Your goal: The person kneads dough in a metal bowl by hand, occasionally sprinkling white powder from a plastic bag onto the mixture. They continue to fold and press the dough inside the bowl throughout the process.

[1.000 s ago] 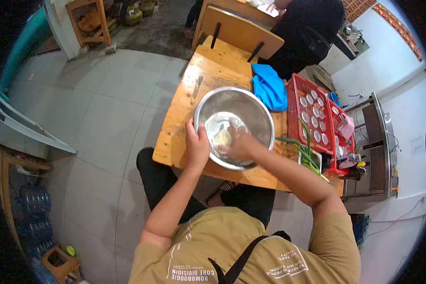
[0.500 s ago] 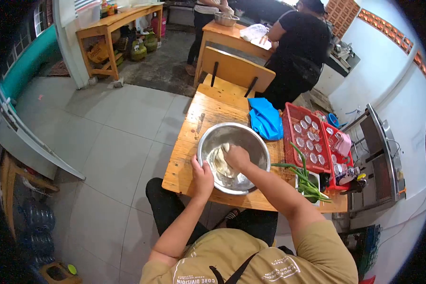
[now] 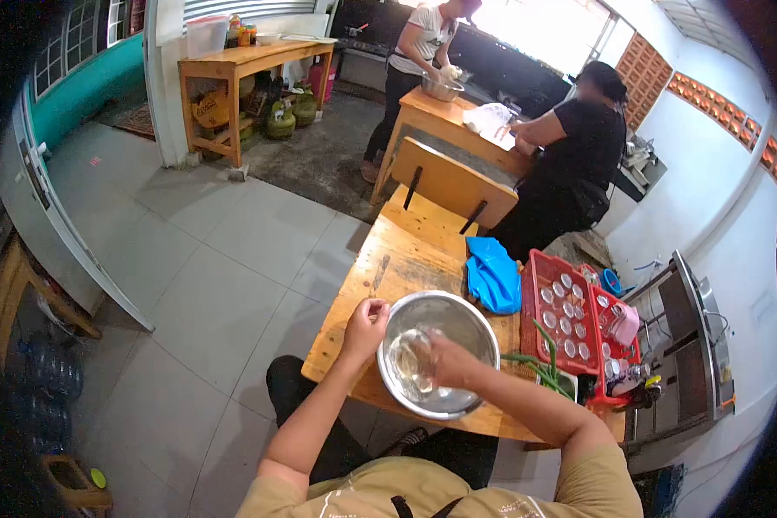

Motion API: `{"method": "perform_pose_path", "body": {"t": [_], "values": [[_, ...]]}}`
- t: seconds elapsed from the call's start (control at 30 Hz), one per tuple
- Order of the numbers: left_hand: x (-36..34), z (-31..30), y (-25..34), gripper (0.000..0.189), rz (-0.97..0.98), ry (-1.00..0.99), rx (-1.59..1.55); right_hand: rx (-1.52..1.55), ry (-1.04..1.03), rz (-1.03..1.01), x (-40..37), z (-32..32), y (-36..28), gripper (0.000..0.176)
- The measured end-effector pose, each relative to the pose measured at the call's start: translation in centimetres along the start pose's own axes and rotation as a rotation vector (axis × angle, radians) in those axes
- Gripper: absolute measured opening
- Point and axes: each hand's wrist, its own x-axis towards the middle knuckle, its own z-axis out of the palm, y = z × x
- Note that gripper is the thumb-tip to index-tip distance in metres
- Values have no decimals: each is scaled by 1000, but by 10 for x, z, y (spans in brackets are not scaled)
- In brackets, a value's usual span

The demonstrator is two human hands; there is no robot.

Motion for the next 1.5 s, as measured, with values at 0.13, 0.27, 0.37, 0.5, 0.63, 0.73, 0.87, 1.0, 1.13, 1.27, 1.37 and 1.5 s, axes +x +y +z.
{"method": "perform_pose_path", "body": {"t": [0.13,0.27,0.37,0.5,0.63,0.73,0.87,1.0,1.13,1.27,1.37,1.5], "values": [[73,27,-21,29,-134,-183,-255,54,-52,16,12,14,-13,76],[103,40,5,32,-189,-636,-641,70,-18,155,23,11,-20,64],[111,67,-4,41,-276,-821,-1098,107,120,314,37,-5,-24,53],[129,87,-39,50,-335,-902,-995,57,142,410,53,0,-7,42],[127,95,-47,52,7,-899,-1178,192,186,551,68,2,5,43],[125,97,-53,46,-115,-858,-1100,230,164,576,71,3,8,43],[128,95,-44,41,-181,-852,-1133,246,288,530,72,11,12,44],[128,95,-40,41,-207,-862,-1125,248,153,565,70,13,16,51],[128,88,-33,43,-178,-855,-1034,427,-35,670,59,-11,10,64],[130,94,-43,44,-159,-888,-1047,549,52,396,19,-30,17,72],[131,93,-43,44,-167,-888,-986,363,-172,294,3,-54,4,80],[130,94,-42,44,-166,-896,-1037,-25,-25,87,3,-54,7,77]]}}
